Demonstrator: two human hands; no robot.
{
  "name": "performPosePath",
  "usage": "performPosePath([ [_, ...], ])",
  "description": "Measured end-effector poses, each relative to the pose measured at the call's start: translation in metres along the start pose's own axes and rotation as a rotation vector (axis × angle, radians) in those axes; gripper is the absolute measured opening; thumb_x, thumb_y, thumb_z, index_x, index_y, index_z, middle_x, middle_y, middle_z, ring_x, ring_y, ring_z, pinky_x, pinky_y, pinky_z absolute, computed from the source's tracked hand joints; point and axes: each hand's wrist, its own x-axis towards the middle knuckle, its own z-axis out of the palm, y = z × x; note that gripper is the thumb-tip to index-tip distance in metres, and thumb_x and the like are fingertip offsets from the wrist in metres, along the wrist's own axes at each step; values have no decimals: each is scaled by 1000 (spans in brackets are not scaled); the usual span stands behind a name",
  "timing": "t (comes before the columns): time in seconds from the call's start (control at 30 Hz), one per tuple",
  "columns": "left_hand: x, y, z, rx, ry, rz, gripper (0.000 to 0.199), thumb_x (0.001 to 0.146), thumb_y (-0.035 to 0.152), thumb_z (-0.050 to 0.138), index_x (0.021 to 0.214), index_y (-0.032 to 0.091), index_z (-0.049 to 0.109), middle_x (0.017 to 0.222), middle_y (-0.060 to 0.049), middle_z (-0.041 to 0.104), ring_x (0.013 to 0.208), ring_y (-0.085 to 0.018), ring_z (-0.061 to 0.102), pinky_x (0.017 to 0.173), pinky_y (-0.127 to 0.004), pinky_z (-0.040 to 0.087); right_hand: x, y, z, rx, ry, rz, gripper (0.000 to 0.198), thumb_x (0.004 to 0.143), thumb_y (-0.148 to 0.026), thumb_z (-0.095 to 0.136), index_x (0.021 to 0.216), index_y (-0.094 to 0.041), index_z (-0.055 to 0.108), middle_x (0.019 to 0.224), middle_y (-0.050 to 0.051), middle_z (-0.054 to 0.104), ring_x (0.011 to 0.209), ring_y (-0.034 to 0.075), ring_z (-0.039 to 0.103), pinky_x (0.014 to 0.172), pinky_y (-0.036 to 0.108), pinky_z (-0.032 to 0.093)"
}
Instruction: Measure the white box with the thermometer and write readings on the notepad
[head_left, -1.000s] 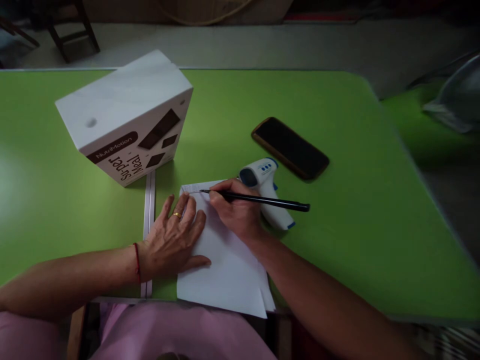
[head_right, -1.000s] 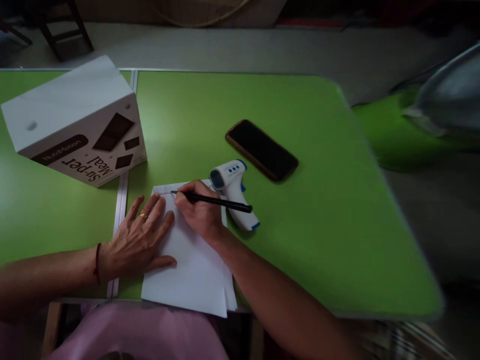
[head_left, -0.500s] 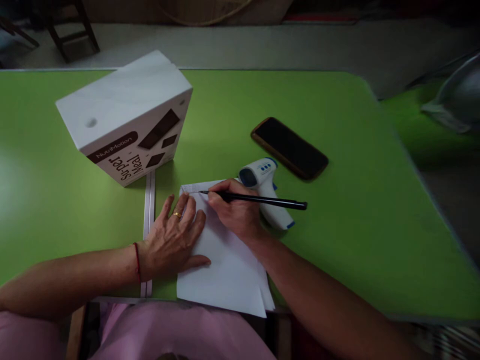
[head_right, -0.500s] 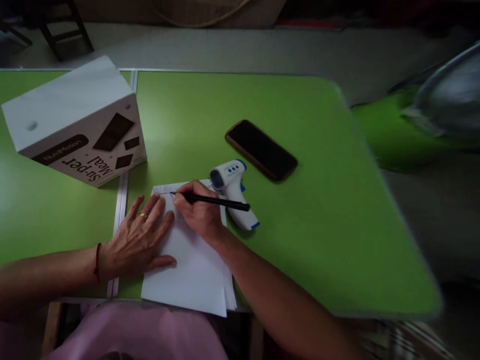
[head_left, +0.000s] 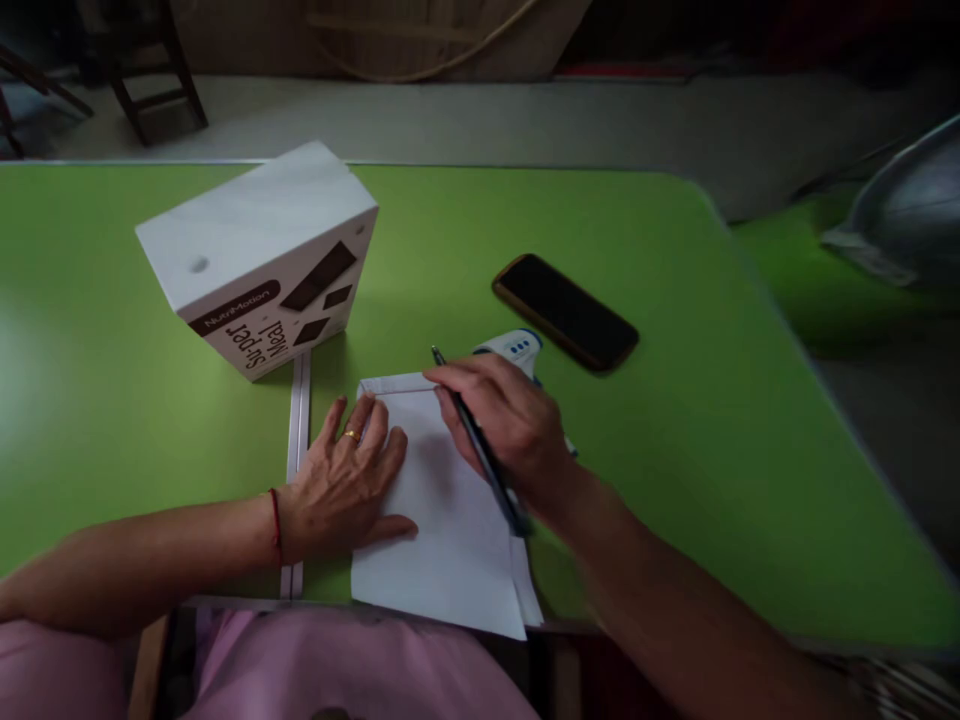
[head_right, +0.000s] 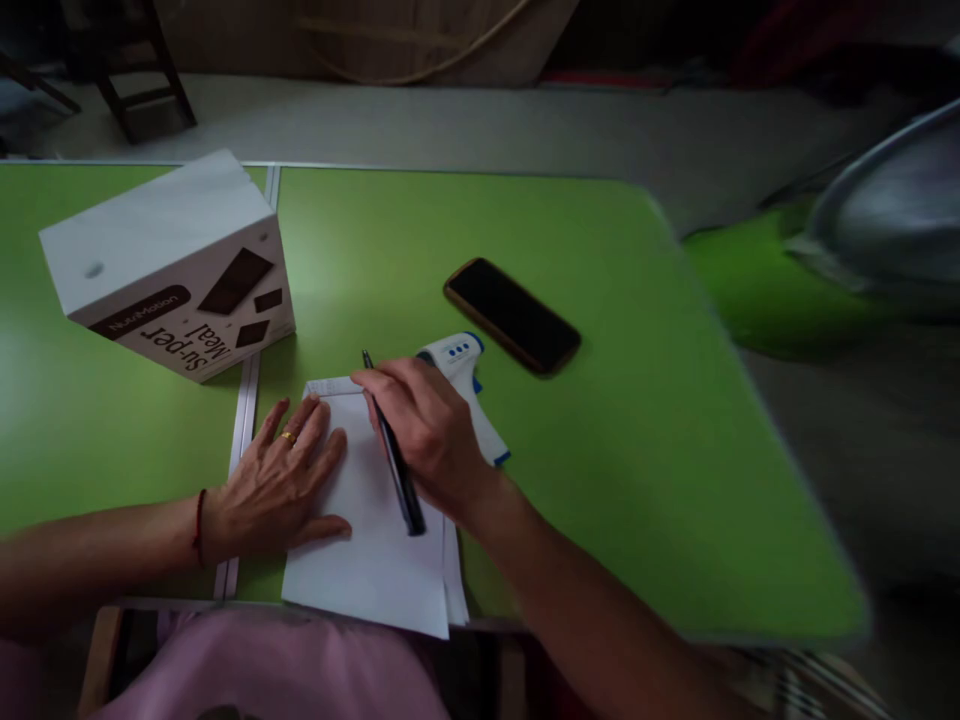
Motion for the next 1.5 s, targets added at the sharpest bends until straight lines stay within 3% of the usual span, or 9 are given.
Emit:
performPosePath([
  [0.2,1,1,-3,-9,-43,-12,91,76,76,58,131,4,46,141,-29,42,137,-44,34,111,-59,29,-19,6,-1,-231,-321,-25,39,88,-2,36,115,-11,63,92,14,63,82,23,60,72,38,51],
  [0.4,0,-1,-12,-145,-125,-29,93,74,74,63,133,4,46,144,-31,38,140,-45,29,112,-61,27,-22,0,-14,-272,-408,6,35,92,-25,48,120,-8,61,83,10,65,70,21,60,56,31,44],
  [0.5,-14,-17,-33,-303,-177,-29,76,83,68,58,130,9,50,143,-26,42,134,-40,42,105,-54,42,-26,-1,-14,-227,-429,-25,27,92,-29,50,103,-10,65,76,8,64,62,18,58,54,30,42],
  [0.6,-40,-51,-56,-423,-173,-282,55,96,61,39,114,13,59,109,-15,66,92,-25,66,77,-40,57,-33,2,-7,-195,-355,-25,23,94,-22,46,102,-9,64,78,9,66,66,18,60,58,29,44],
  [0.7,-64,-92,-69,-333,-182,-582,59,87,70,46,90,13,62,83,-12,66,69,-24,63,60,-40,55,-38,4,-1,-175,-242,31,27,95,-21,45,110,-6,61,82,11,68,71,18,62,61,28,47],
  [0.87,-56,-131,-52,-569,310,-684,73,65,58,78,118,16,52,124,-17,59,115,-35,56,88,-52,54,-40,6,-1,-212,-193,50,24,93,-21,49,104,-7,66,76,9,68,64,16,61,55,26,44],
  [0.97,-33,-138,-34,-829,473,-594,62,64,49,83,110,16,56,115,-14,64,107,-30,62,85,-46,58,-40,6,-3,-199,-207,56,26,94,-20,49,107,-6,66,79,9,69,66,16,62,56,26,46],
  [1.17,-17,-126,-39,-888,695,-508,51,65,45,84,100,16,60,103,-9,68,96,-25,67,80,-39,61,-39,7,-4,-187,-211,51,27,95,-20,48,110,-5,65,80,10,68,69,17,62,57,27,48],
  [1.5,-4,-56,-37,-1389,450,-346,34,79,36,75,103,15,63,101,-9,71,87,-22,70,71,-31,62,-36,9,-9,-70,-275,89,23,95,-22,44,109,-11,59,80,10,64,70,20,62,56,29,50],
])
